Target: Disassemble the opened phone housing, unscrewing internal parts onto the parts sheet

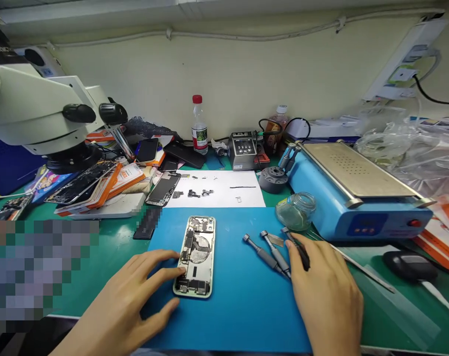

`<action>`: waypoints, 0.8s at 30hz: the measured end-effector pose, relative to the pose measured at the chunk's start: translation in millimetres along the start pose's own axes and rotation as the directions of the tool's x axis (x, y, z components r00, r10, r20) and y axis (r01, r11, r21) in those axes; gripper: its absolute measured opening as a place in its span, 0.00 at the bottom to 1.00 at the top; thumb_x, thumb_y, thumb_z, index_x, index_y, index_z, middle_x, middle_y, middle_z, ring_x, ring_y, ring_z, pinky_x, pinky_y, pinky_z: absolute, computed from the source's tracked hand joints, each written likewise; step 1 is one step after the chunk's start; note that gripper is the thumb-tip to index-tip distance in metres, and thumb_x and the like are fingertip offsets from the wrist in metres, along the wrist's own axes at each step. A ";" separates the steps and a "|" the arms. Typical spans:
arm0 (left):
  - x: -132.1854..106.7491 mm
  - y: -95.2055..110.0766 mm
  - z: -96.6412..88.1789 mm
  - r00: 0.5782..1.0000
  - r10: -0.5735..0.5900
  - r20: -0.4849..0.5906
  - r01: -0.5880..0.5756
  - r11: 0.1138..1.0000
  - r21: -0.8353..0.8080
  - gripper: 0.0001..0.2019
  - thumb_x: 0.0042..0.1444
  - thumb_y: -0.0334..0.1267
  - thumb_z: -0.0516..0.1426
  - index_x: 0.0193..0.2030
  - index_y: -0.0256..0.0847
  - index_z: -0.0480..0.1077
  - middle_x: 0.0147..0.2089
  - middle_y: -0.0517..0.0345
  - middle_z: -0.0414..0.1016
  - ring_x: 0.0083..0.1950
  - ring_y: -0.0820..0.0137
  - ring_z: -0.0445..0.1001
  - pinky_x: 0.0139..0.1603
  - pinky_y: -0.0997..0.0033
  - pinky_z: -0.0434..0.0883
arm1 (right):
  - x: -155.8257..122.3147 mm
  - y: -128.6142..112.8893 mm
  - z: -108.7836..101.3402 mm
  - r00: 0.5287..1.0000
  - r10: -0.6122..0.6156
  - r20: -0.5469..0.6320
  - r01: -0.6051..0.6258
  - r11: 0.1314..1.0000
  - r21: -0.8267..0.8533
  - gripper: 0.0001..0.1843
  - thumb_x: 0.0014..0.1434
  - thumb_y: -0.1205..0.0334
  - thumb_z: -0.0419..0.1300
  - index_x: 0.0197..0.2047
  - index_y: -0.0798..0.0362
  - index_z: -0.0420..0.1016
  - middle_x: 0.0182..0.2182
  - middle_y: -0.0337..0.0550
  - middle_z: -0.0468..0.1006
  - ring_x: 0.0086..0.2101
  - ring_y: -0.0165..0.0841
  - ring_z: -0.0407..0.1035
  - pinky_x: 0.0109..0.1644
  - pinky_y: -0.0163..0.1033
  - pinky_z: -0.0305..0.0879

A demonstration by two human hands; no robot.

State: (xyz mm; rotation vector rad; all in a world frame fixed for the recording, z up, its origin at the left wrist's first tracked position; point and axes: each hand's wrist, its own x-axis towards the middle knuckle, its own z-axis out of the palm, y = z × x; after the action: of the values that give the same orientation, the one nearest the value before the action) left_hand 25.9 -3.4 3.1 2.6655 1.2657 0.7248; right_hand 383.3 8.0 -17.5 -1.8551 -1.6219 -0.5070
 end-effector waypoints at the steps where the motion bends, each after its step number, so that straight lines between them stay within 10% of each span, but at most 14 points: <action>1: -0.9 0.1 1.3 1.000 -0.014 0.025 0.014 1.000 0.014 0.17 0.66 0.41 0.68 0.61 0.48 0.76 0.65 0.48 0.81 0.58 0.49 0.83 0.52 0.49 0.85 | -0.8 -0.6 -1.0 1.000 -0.005 0.015 0.006 1.000 -0.016 0.27 0.78 0.39 0.50 0.47 0.47 0.84 0.39 0.47 0.84 0.38 0.49 0.75 0.31 0.47 0.58; 12: 1.4 -5.2 16.7 0.987 -0.146 0.063 0.148 0.988 -0.031 0.15 0.66 0.38 0.72 0.56 0.52 0.78 0.65 0.54 0.80 0.59 0.51 0.82 0.56 0.49 0.82 | -1.7 -13.8 -14.9 0.925 -0.344 -0.160 0.360 0.929 0.082 0.14 0.79 0.60 0.58 0.59 0.57 0.79 0.49 0.52 0.84 0.49 0.47 0.76 0.59 0.53 0.67; 24: 58.9 -8.8 -29.0 0.986 -0.060 0.154 0.061 0.998 0.002 0.11 0.69 0.48 0.70 0.54 0.53 0.81 0.54 0.59 0.80 0.52 0.63 0.82 0.53 0.63 0.80 | -9.6 -51.5 26.0 0.901 -0.410 -0.139 0.421 0.905 0.061 0.19 0.81 0.62 0.49 0.56 0.62 0.80 0.46 0.57 0.84 0.47 0.49 0.74 0.53 0.52 0.65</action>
State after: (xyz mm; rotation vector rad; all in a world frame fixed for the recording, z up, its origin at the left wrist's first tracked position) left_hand 38.2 43.5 48.2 2.6104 1.2977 0.5011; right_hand 328.4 21.2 -32.8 -1.3795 -1.9290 -0.7023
